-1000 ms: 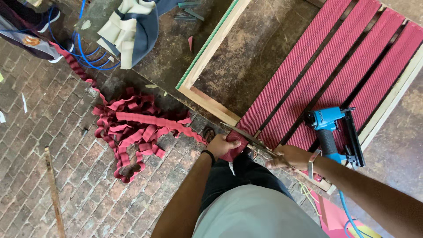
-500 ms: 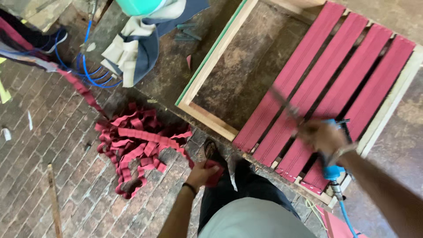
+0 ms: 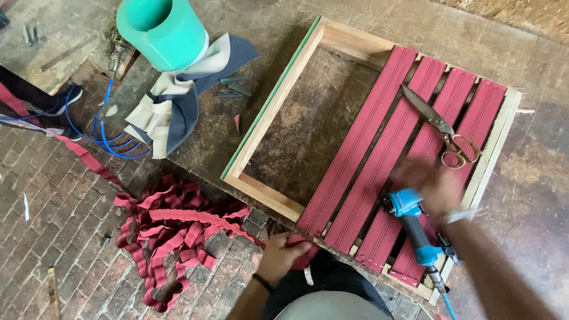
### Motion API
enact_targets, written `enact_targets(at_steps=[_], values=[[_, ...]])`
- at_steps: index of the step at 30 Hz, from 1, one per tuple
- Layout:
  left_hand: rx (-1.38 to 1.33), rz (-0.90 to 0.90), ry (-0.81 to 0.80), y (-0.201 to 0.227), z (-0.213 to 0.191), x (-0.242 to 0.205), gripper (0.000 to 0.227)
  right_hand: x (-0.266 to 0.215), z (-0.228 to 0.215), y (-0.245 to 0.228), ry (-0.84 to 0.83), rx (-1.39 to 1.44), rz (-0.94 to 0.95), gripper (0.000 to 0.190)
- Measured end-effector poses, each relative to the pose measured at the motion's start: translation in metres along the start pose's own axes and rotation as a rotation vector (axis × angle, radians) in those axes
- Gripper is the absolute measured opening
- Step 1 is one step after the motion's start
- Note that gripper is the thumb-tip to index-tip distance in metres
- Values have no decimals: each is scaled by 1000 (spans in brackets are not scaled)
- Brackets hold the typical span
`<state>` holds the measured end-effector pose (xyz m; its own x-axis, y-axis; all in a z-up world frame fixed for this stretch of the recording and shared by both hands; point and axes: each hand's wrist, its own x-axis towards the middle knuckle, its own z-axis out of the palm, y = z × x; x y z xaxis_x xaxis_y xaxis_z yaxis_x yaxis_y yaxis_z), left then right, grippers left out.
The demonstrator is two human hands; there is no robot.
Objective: The person attaches red fabric strips to a wooden frame using a pneumatic staple gun. They position each strip, staple it at both ends, and trim the excess fabric with scissors.
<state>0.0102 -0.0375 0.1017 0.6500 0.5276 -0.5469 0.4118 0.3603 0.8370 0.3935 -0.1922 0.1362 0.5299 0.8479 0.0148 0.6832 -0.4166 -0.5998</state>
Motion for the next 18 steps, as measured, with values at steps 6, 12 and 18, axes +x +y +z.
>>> enact_targets(at_steps=[6,12,18], values=[[252,676,77,116,31,7,26,-63,119,-137,-389,898,-39,66],[259,766,167,127,17,-17,70,-46,76,-158,140,713,521,28],[944,232,-104,37,-42,-1,54,5,-80,-111,853,1206,265,7]])
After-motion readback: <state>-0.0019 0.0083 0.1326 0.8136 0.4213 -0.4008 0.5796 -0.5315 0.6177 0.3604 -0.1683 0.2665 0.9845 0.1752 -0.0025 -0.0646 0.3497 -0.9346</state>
